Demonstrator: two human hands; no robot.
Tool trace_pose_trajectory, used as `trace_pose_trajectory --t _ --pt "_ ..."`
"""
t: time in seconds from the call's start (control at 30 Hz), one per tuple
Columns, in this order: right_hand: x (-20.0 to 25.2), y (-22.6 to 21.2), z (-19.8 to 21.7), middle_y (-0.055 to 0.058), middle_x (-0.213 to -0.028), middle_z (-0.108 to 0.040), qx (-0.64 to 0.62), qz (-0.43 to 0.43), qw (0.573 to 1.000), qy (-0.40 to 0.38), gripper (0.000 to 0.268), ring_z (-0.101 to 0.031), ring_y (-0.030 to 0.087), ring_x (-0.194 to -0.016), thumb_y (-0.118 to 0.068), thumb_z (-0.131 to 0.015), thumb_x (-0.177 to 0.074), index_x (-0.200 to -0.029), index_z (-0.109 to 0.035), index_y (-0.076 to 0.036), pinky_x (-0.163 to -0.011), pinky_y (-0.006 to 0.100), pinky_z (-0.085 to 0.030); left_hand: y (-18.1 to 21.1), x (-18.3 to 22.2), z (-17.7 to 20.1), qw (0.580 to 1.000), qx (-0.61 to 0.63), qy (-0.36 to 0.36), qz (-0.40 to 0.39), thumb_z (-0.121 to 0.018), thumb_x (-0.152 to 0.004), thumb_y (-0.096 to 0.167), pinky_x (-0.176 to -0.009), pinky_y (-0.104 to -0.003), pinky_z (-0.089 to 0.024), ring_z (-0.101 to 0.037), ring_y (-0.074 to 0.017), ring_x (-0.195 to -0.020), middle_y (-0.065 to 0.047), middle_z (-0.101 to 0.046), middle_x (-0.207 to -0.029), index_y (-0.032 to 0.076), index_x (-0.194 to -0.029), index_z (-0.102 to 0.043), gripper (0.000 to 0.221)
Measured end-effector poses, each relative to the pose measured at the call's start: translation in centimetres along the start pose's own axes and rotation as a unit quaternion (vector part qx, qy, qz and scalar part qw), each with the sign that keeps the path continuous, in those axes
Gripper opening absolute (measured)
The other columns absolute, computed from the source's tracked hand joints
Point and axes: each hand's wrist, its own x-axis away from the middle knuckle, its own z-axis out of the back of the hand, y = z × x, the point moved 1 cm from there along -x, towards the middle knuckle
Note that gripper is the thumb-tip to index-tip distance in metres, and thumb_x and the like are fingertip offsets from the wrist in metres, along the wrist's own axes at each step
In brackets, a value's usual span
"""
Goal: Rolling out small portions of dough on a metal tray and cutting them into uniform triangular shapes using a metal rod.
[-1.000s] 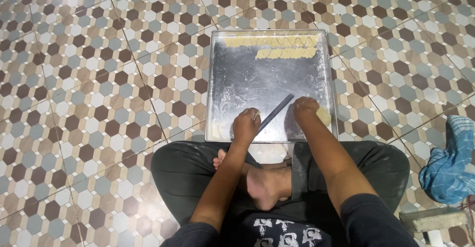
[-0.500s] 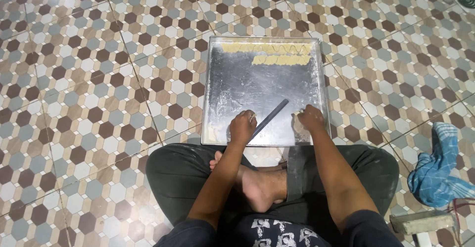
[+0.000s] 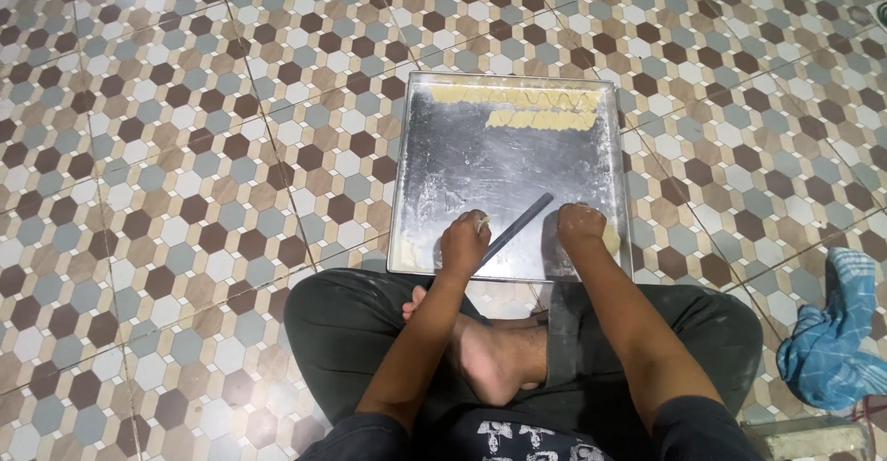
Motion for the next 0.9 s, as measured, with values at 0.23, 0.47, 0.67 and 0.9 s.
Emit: trace_pose_trajectory --t 0.23,0.47,0.67,0.9 --pt "-1.2 -0.7 -0.5 0.016 -0.099 -0.076 -0.053 -0.067 0.996 -0.028 0.026 -0.076 0.038 -0.098 -0.013 -0.055 -0.098 -0.106 -0.076 0.000 -0.076 0.057 -0.058 -0.8 0.0 -0.7 1.000 -0.013 0.003 -0.021 -0.063 -0.091 0.017 -0.079 -0.054 -0.059 -0.073 -0.0405 -0.089 -0.015 -0.070 -0.088 0.011 -0.106 -0.070 0.017" --pt "2.0 1.7 4.1 0.028 -0.107 -0.075 -0.227 -0.102 0.968 -0.029 0.035 -0.073 0.047 -0.105 -0.017 -0.064 -0.092 -0.114 -0.073 0.008 -0.082 0.058 -0.058 -1.0 -0.1 -0.5 0.999 0.002 -0.001 -0.038 -0.061 -0.092 0.018 -0.079 -0.054 -0.058 -0.072 -0.0413 -0.089 -0.015 -0.070 -0.088 0.012 -0.106 -0.070 0.017" --pt "2.3 4.8 0.4 0.031 -0.095 -0.069 -0.522 -0.155 0.839 -0.001 0.042 -0.074 0.038 -0.075 -0.016 -0.068 -0.090 -0.122 -0.065 0.010 -0.060 0.043 -0.062 -0.3 0.1 -0.9 0.998 0.001 -0.006 -0.063 -0.063 -0.091 0.018 -0.079 -0.053 -0.059 -0.073 -0.0396 -0.088 -0.013 -0.069 -0.087 0.013 -0.105 -0.070 0.017" --pt "3.2 5.8 -1.3 0.025 -0.087 -0.065 -0.639 -0.137 0.757 0.015 0.035 -0.073 0.029 -0.071 -0.014 -0.068 -0.088 -0.113 -0.066 0.010 -0.054 0.034 -0.053 2.6 0.6 -1.4 0.995 0.063 -0.047 -0.053 -0.064 -0.091 0.015 -0.076 -0.050 -0.058 -0.073 -0.0403 -0.087 -0.015 -0.069 -0.087 0.011 -0.104 -0.072 0.016"
